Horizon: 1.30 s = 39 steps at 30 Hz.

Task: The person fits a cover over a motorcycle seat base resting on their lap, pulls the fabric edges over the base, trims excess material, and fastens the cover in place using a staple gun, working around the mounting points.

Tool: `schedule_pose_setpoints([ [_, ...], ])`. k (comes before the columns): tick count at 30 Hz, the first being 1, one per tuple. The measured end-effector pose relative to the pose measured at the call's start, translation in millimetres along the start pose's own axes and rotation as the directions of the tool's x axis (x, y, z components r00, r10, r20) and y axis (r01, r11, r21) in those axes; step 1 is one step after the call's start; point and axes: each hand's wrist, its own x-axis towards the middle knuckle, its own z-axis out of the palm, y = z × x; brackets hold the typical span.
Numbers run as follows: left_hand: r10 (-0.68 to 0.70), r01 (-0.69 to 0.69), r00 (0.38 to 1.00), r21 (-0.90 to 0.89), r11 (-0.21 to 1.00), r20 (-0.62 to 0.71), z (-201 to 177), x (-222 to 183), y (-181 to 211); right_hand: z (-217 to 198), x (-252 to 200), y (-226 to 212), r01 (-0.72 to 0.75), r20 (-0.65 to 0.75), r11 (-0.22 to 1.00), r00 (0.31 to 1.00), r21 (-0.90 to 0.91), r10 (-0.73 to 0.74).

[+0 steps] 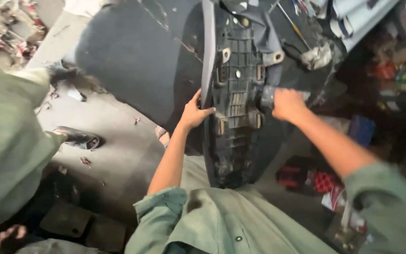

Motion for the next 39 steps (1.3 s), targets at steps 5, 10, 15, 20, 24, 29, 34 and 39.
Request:
schedule_pose_setpoints([
  [5, -0.138, 0.139, 0.989, -0.023, 0.99, 0.059, -4.4, -7.4, -33.0, 80.7, -66.9, 12.9, -0.064, -0.026, 0.862, 0.996, 0.504, 0.089],
  [10, -0.182, 0.197, 0.979, -0.185, 0.963, 0.093, 11.1, -8.9, -13.8, 216.9, -142.2, 25.2, -0.352, 0.32, 0.595, 0.933, 0.722, 0.164],
  [15, -0.221, 0.221, 0.975, -0.182, 0.958, 0.017, 33.0, -16.9, -7.3, 290.1, -215.2, 30.9, -0.515, 0.445, 0.464, 0.857, 0.721, 0.26],
  [20, -0.096, 0.072, 0.995, -0.481, 0.874, -0.026, 98.2, -62.0, -23.5, 283.4, -246.5, 55.0, -0.586, 0.508, 0.244, 0.801, 0.773, 0.317],
  [24, 0.001, -0.069, 0.995, -0.675, 0.735, -0.101, 183.7, -128.6, -44.6, 332.6, -256.1, 110.0, -0.537, 0.543, -0.142, 0.732, 0.831, 0.411],
  [29, -0.355, 0.265, 0.932, -0.536, 0.802, -0.07, 268.8, -154.7, -109.5, 396.8, -269.7, 169.5, -0.335, 0.521, -0.413, 0.683, 0.847, 0.512],
  [34, -0.653, 0.532, 0.756, -0.631, 0.565, 0.053, 270.4, -165.0, -183.1, 392.7, -289.7, 167.1, -0.315, 0.542, -0.472, 0.683, 0.823, 0.489],
  [39, -0.402, 0.199, 0.883, -0.583, 0.788, -0.242, 226.2, -212.8, -88.1, 441.2, -304.8, 131.6, -0.302, 0.477, -0.428, 0.787, 0.852, 0.392],
])
